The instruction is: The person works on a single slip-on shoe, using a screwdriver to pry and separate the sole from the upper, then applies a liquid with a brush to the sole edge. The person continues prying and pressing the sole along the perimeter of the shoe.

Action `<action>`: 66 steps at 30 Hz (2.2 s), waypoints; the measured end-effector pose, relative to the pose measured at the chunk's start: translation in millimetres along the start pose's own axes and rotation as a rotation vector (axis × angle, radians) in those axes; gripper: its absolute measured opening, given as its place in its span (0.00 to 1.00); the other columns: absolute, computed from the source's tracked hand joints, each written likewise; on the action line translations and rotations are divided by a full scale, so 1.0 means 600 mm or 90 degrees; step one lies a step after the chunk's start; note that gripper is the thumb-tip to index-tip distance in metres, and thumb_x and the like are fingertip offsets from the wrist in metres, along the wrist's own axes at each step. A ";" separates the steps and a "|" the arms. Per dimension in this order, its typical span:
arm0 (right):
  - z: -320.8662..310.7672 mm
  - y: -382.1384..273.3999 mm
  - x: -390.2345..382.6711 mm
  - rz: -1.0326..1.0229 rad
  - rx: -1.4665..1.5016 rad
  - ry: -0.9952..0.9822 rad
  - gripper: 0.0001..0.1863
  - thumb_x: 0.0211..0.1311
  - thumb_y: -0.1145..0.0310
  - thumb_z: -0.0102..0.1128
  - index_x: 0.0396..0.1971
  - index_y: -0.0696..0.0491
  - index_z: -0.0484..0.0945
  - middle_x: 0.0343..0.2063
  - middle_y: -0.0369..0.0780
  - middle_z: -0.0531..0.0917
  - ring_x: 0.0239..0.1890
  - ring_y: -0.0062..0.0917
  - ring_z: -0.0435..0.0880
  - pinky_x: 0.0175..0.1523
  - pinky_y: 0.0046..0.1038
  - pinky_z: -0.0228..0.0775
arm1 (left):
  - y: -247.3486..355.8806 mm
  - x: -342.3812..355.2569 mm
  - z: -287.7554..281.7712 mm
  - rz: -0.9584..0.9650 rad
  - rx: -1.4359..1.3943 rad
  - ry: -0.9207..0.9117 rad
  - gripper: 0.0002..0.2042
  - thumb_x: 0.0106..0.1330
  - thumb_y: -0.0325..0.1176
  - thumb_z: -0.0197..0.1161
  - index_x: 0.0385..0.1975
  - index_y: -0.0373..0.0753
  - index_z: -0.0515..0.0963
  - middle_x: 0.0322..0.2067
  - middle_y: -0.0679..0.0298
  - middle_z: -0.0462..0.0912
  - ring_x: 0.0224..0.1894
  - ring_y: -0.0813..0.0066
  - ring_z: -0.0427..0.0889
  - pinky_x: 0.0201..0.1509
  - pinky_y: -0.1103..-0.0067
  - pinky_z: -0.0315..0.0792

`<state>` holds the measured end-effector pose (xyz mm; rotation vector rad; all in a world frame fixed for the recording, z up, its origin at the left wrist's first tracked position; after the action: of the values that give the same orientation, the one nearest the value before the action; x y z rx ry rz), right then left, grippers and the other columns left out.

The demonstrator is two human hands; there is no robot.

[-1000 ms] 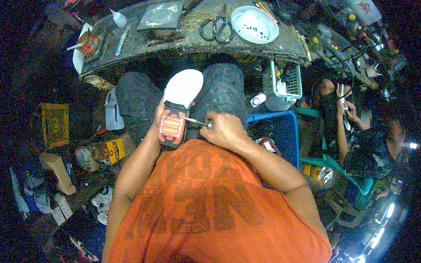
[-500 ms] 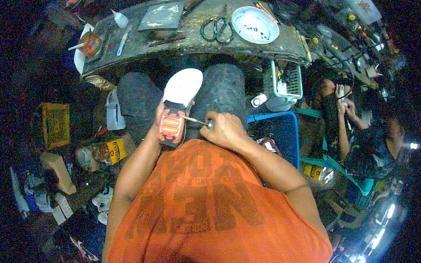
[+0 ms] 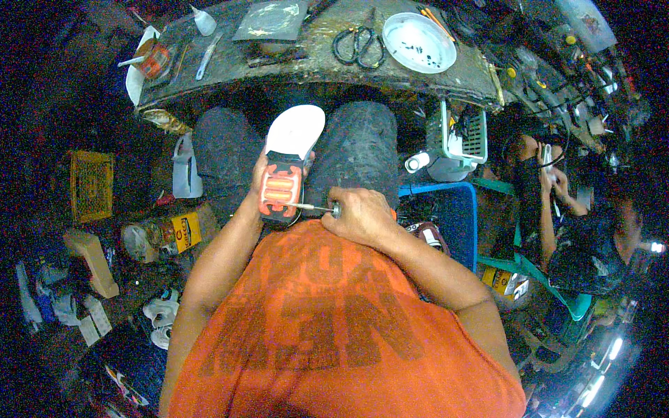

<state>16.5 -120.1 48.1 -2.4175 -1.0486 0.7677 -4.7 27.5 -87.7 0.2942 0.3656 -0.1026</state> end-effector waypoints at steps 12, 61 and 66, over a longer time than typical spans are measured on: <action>-0.018 -0.001 0.003 0.014 -0.055 0.015 0.18 0.53 0.57 0.65 0.37 0.56 0.86 0.33 0.53 0.89 0.39 0.52 0.89 0.47 0.50 0.81 | 0.013 0.019 -0.064 0.042 0.294 0.228 0.37 0.79 0.68 0.44 0.64 0.38 0.77 0.49 0.55 0.88 0.46 0.65 0.90 0.51 0.67 0.86; -0.064 0.005 0.036 -0.051 -0.181 0.088 0.15 0.53 0.58 0.68 0.33 0.55 0.84 0.30 0.49 0.88 0.36 0.47 0.90 0.43 0.47 0.82 | 0.057 0.010 0.028 0.185 0.840 0.289 0.39 0.84 0.61 0.36 0.43 0.26 0.83 0.39 0.40 0.87 0.48 0.46 0.86 0.56 0.59 0.74; -0.058 -0.006 0.015 -0.116 -0.195 0.062 0.15 0.54 0.58 0.68 0.32 0.55 0.83 0.28 0.46 0.88 0.34 0.45 0.89 0.41 0.46 0.81 | 0.055 0.011 0.021 0.176 0.835 0.314 0.39 0.84 0.61 0.34 0.39 0.26 0.82 0.39 0.38 0.86 0.48 0.39 0.84 0.57 0.58 0.72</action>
<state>41.0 -115.6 74.1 -2.5288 -1.4108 0.4504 10.4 55.1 -70.1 1.6818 0.7087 0.0193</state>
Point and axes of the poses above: each hand's wrist, its own x-axis towards the middle knuckle, its own z-axis out of the palm, y = z × x, the point moved 10 cm from there along x, towards the middle knuckle
